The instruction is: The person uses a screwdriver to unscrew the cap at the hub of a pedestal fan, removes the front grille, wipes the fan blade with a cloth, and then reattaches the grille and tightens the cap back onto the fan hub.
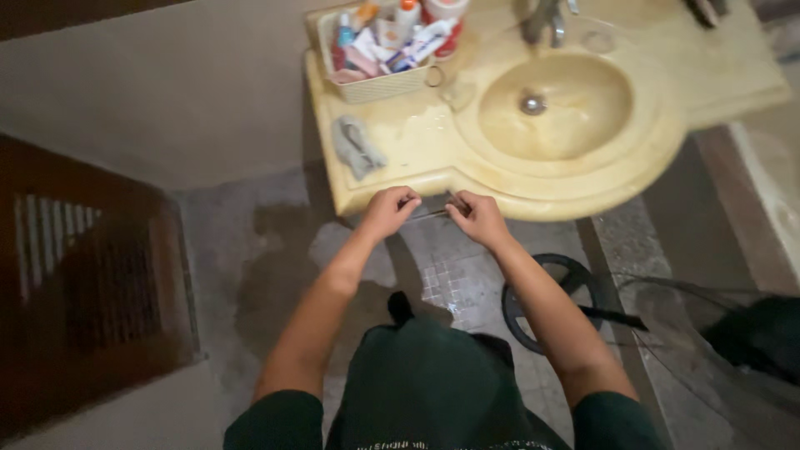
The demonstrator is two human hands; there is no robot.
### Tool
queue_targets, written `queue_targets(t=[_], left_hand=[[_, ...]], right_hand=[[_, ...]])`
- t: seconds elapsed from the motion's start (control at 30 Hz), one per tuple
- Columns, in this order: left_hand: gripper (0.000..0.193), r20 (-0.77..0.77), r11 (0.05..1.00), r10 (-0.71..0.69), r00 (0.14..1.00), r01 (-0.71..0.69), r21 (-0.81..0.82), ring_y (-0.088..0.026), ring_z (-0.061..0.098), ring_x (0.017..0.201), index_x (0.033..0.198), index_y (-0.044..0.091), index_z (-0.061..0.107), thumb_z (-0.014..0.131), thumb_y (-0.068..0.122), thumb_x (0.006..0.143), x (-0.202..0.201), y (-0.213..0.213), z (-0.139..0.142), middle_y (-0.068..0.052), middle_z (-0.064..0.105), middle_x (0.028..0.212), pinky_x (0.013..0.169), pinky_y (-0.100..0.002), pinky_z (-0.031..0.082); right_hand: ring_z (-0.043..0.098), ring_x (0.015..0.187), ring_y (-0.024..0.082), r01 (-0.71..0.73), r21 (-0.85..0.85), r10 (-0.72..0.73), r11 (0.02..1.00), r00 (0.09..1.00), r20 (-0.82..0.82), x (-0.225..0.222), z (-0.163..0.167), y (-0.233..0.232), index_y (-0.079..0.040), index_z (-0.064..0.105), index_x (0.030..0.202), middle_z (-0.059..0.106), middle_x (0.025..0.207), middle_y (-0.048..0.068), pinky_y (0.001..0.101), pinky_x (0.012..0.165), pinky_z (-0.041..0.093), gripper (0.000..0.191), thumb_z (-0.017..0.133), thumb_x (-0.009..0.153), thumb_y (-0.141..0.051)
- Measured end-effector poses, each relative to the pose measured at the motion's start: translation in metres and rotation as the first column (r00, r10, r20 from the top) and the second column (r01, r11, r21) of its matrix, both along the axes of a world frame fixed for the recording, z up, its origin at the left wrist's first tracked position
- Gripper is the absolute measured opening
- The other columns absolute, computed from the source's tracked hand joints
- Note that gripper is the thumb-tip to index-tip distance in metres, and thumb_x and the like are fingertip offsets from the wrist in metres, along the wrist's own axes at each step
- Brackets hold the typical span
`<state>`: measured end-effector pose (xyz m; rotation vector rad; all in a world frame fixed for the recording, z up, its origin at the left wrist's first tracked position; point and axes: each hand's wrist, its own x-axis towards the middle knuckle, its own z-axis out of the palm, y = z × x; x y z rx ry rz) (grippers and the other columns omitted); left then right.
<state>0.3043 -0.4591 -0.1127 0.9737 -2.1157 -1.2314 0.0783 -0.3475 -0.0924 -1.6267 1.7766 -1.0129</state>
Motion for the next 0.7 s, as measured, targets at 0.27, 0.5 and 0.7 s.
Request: queue_targets(t=[0.27, 0.5, 0.7], left_hand=[[0.013, 0.020, 0.986, 0.160, 0.987, -0.159, -0.050, -0.024, 0.070, 0.077, 0.093, 0.008, 0.072, 0.074, 0.020, 0.090, 0.062, -0.043, -0.018, -0.009, 0.070, 0.089, 0.070, -0.036, 0.055], [0.017, 0.160, 0.965, 0.196, 0.967, -0.162, -0.206, -0.033, 0.065, 0.100, 0.100, 0.012, 0.071, 0.076, 0.022, 0.086, 0.068, -0.061, -0.042, -0.009, 0.067, 0.103, 0.084, -0.043, 0.053], [0.022, 0.268, 0.989, 0.123, 0.955, -0.098, -0.106, -0.032, 0.063, 0.106, 0.107, 0.014, 0.070, 0.074, 0.024, 0.088, 0.043, -0.080, -0.053, -0.007, 0.066, 0.112, 0.088, -0.044, 0.052]], right_hand=[[0.057, 0.057, 0.020, -0.020, 0.033, 0.023, 0.999, 0.996, -0.082, 0.037, -0.033, -0.089, -0.006, 0.074, 0.094, 0.059, 0.062, 0.009, 0.0354, 0.057, 0.048, 0.016, 0.077, 0.085, -0.020], [0.064, 0.071, 0.027, 0.034, 0.049, -0.022, 0.998, 0.974, -0.227, 0.040, -0.065, -0.139, -0.009, 0.076, 0.100, 0.066, 0.078, 0.011, 0.0393, 0.066, 0.053, 0.024, 0.080, 0.079, -0.020], [0.070, 0.076, 0.026, 0.029, 0.055, -0.020, 0.998, 0.988, -0.156, 0.044, -0.087, -0.167, -0.010, 0.076, 0.103, 0.072, 0.089, 0.010, 0.0369, 0.073, 0.056, 0.025, 0.079, 0.080, -0.020]])
